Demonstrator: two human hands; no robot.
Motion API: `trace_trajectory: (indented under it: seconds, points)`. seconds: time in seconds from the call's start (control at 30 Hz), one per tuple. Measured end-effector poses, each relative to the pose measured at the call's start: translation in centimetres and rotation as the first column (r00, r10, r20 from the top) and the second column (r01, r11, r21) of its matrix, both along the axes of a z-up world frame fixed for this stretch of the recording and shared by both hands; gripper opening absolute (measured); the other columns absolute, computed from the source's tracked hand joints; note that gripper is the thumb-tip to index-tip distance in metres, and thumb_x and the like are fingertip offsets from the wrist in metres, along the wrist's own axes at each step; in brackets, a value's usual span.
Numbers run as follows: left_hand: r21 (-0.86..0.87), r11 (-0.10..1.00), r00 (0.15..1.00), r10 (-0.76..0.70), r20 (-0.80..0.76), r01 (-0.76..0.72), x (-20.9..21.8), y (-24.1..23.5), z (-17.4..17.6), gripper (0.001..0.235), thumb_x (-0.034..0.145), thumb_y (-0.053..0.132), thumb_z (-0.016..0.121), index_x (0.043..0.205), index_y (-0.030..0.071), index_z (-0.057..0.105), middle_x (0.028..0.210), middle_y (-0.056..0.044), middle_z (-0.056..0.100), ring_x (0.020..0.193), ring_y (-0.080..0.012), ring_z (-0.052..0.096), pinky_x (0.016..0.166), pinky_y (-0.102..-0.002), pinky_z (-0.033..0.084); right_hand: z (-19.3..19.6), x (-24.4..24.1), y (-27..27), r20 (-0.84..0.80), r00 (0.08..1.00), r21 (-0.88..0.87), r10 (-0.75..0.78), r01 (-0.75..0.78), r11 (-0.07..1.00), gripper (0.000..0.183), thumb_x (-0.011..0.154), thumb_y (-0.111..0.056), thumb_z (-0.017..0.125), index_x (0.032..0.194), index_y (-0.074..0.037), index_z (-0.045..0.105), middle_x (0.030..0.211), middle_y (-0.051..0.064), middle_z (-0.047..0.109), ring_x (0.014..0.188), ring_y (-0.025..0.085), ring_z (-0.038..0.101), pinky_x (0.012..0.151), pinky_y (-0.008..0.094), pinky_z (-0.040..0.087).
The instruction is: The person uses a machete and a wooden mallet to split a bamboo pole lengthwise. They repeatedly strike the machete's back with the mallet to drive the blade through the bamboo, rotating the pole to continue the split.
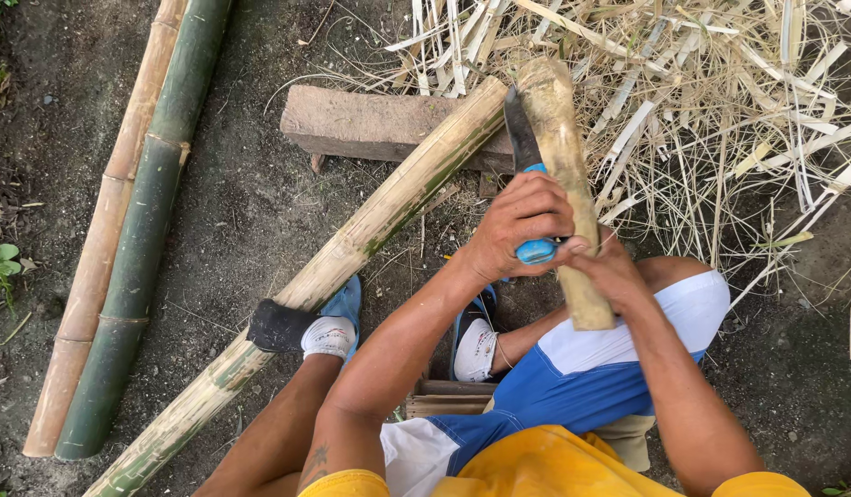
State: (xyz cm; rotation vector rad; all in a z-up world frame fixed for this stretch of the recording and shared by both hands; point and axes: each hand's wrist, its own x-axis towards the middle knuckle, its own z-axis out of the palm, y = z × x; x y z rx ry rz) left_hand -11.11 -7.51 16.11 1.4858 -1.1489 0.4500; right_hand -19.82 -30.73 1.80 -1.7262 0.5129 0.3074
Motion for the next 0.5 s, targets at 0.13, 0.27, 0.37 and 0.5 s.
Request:
trace_trajectory:
  seconds: [0.13,0.27,0.37,0.5]
  points:
    - [-0.002,1.0,1.0,-0.001,0.01,0.001,0.7,3.1,0.6,0.022,0.087,0.013,0.083,0.089,0.008,0.062,0.09,-0.006,0.065,0.093,-0.0263,0.069,0.101,-0.048,0.057,4.9,2.8,-3.1,0.1,0.984,-0.102,-0.147,0.157,0.982,0.077,0.081,-0.009,0.083,0.146,-0.006,0.041,0.122,0.013,0.068,0.099,0.022,0.071,0.08,0.039,0.063]
    - [-0.067,0.998,0.999,0.012,-0.048,-0.015,1.8,5.7,1.3,0.012,0.09,0.009,0.074,0.091,0.005,0.063,0.09,-0.008,0.066,0.09,-0.0269,0.07,0.101,-0.048,0.057,7.9,9.4,-9.6,0.448,0.832,0.212,-0.327,0.256,0.943,0.076,0.085,0.002,0.063,0.153,-0.005,0.03,0.128,0.015,0.065,0.103,0.029,0.075,0.084,0.042,0.067]
    - [-0.085,0.995,0.994,0.032,-0.105,-0.041,2.4,6.0,2.7,0.009,0.094,0.006,0.07,0.093,0.005,0.061,0.09,-0.008,0.067,0.09,-0.0258,0.07,0.1,-0.046,0.058,9.0,15.8,-12.7,0.414,0.788,0.454,-0.457,0.257,0.853,0.055,0.108,-0.015,0.071,0.151,0.003,0.042,0.113,0.019,0.067,0.095,0.03,0.074,0.084,0.042,0.07]
    - [-0.047,0.985,0.975,0.158,-0.154,-0.167,4.9,2.7,5.2,0.011,0.1,0.007,0.07,0.094,0.004,0.061,0.086,-0.011,0.065,0.08,-0.0211,0.065,0.073,-0.036,0.057,3.0,16.9,-2.6,0.24,0.921,-0.431,0.307,-0.182,0.884,0.088,0.077,-0.026,0.082,0.148,0.001,0.039,0.131,0.021,0.062,0.112,0.033,0.064,0.09,0.045,0.053]
